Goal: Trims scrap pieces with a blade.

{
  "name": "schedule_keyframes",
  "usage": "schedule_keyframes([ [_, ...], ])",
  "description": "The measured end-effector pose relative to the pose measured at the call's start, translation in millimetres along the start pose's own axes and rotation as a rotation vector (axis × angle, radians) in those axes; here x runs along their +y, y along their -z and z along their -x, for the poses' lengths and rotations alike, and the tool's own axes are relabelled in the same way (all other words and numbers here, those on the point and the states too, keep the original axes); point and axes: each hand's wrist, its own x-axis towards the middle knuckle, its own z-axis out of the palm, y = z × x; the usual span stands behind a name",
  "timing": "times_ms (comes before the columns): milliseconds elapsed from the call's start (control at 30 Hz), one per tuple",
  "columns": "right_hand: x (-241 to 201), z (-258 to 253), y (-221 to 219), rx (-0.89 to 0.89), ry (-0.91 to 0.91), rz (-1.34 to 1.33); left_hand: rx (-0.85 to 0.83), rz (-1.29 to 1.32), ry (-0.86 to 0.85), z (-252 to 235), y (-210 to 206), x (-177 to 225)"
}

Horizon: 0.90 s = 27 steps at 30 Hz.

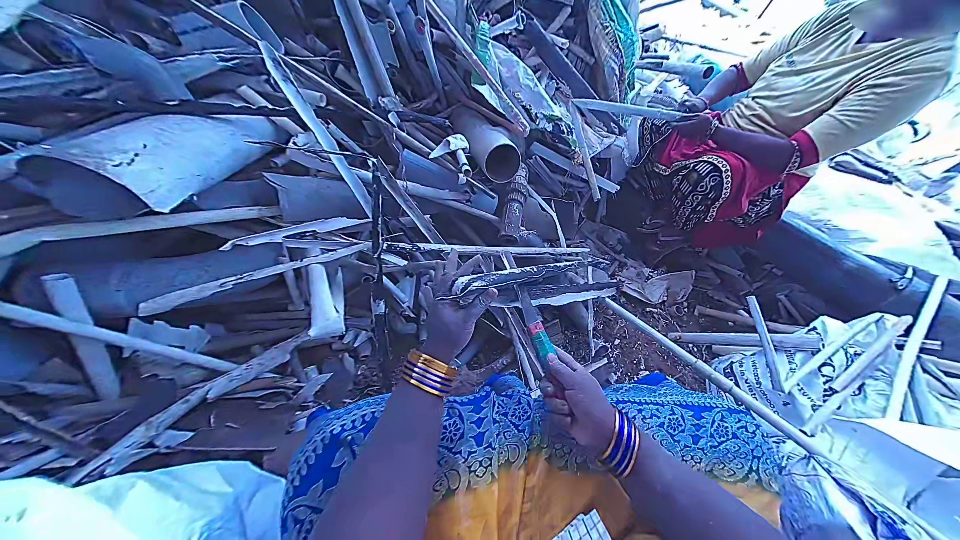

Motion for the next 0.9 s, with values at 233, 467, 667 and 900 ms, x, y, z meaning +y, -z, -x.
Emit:
schedule_keyframes([
  [233,-6.4,-15.1,5.6,0.098,0.011,0.025,-0.012,0.118,-0.020,-0.9,-2.8,0.4],
  [467,-57.7,-55.6,51.5,0.074,0.238,1.336,0.323,0.560,-0.123,-17.2,29.7,5.7],
  [667,-40.6,-94.9,92.5,0.086,0.260,1.716,0.532,0.707,0.014,-25.3,55.2,6.6],
  [900,-24.0,-109.3,104.2,0.074,0.518,1.250,0.628,0.512,0.174,-33.8,40.7,2.3],
])
